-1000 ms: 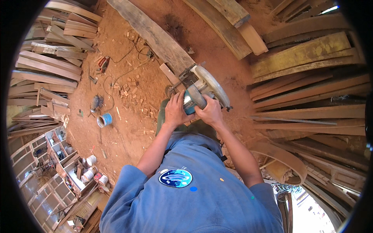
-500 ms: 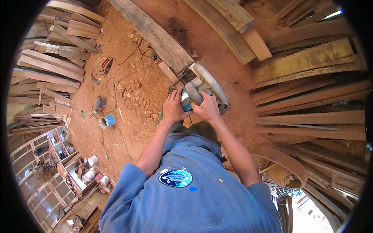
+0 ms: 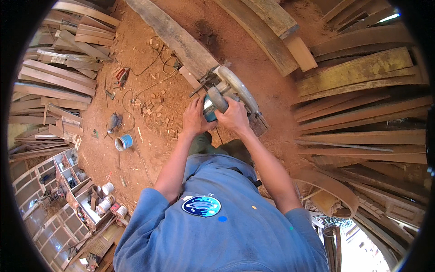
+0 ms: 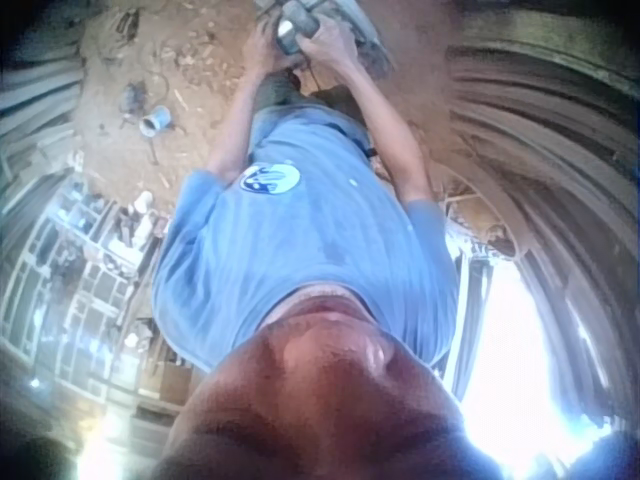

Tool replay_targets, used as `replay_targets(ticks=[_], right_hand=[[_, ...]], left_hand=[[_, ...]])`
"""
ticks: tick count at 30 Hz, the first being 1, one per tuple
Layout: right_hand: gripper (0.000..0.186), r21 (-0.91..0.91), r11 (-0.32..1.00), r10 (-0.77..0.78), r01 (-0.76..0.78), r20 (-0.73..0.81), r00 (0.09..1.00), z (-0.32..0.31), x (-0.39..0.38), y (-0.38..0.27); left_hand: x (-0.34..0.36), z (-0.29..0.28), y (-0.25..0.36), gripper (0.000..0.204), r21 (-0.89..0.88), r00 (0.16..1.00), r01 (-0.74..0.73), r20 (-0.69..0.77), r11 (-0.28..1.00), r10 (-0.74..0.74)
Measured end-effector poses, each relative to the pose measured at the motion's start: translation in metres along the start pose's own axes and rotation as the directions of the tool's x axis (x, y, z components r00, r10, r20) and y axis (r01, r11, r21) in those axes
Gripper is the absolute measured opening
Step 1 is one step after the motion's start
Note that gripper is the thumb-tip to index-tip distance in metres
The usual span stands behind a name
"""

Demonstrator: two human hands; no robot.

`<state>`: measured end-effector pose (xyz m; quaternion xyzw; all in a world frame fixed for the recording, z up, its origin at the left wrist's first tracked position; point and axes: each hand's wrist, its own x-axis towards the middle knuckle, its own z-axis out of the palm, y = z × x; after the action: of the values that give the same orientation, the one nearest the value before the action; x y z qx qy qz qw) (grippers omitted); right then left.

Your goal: The person selects a long wooden plank from a stack, places it on the floor, and uses a circular saw to cut it. After cutting, the person moves the plank and repeats the process with another piece of wood.

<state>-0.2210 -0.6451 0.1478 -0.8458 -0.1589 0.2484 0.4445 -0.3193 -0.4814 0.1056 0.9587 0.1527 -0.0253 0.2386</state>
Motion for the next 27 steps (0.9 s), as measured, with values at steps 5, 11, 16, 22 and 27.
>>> replay_targets(ticks=[5, 11, 16, 22, 27], right_hand=[[0.046, -0.003, 1.000, -0.003, 0.003, -0.008, 1.000, 0.004, 0.011, -0.008], [0.046, -0.002, 1.000, 0.006, -0.006, 0.000, 1.000, 0.007, 0.026, -0.018], [0.045, -0.002, 1.000, 0.007, -0.007, 0.007, 1.000, 0.014, 0.044, -0.032], [0.043, 0.002, 1.000, -0.020, 0.020, 0.003, 1.000, 0.022, 0.064, -0.041], [0.040, 0.014, 0.999, -0.028, 0.029, -0.022, 0.999, 0.030, 0.077, -0.047]], left_hand=[[0.008, -0.001, -0.008, 0.118, 0.033, 1.000, 0.010, -0.011, 0.999, -0.009], [0.023, -0.009, -0.022, 0.118, 0.032, 0.999, -0.033, -0.028, 0.999, 0.033], [0.038, -0.017, -0.038, 0.119, 0.077, 1.000, -0.006, -0.011, 0.997, 0.007], [0.054, -0.031, -0.046, 0.116, 0.060, 1.000, 0.008, -0.005, 0.998, -0.007], [0.064, -0.038, -0.055, 0.115, 0.050, 1.000, 0.020, -0.003, 0.999, -0.020]])
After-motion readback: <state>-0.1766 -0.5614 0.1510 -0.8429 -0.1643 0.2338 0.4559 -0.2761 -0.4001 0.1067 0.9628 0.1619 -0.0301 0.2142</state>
